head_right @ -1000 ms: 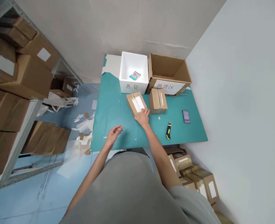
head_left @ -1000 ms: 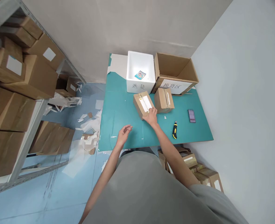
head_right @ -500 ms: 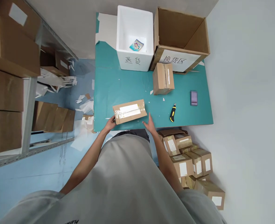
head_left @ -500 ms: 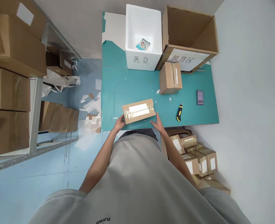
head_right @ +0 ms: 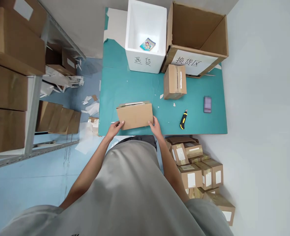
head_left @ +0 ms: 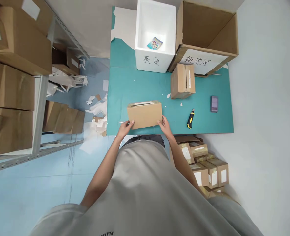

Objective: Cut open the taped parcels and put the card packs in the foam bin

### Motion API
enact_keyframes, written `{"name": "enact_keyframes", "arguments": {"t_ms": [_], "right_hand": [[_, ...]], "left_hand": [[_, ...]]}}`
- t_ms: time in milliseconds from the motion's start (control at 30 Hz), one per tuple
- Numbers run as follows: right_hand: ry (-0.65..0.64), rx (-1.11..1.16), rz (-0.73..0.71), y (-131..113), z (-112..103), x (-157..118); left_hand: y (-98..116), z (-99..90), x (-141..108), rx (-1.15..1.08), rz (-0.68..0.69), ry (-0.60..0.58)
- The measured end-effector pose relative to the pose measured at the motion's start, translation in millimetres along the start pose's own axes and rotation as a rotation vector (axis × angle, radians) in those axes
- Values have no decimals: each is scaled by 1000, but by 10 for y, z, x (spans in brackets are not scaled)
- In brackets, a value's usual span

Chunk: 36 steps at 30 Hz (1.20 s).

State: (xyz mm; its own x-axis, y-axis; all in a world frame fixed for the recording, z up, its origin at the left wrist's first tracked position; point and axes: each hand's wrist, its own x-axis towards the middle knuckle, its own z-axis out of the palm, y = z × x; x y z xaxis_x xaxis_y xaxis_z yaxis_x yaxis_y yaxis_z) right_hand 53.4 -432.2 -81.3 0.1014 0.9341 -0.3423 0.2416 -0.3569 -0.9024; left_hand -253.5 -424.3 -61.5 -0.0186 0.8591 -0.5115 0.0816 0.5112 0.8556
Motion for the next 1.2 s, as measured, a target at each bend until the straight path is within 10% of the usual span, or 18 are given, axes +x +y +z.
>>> {"name": "enact_keyframes", "arguments": {"t_ms": [467,1000,1200], "right_hand": [[44,91,162,283,-31,-40],[99,-14,-151,-235,-153,-186],[117,-47,-68,-77,-223,-241]], "left_hand": [[-402,1,84,-15,-10,104],[303,-86,-133,151,369,115],[46,-113,13,103,257,40]]}}
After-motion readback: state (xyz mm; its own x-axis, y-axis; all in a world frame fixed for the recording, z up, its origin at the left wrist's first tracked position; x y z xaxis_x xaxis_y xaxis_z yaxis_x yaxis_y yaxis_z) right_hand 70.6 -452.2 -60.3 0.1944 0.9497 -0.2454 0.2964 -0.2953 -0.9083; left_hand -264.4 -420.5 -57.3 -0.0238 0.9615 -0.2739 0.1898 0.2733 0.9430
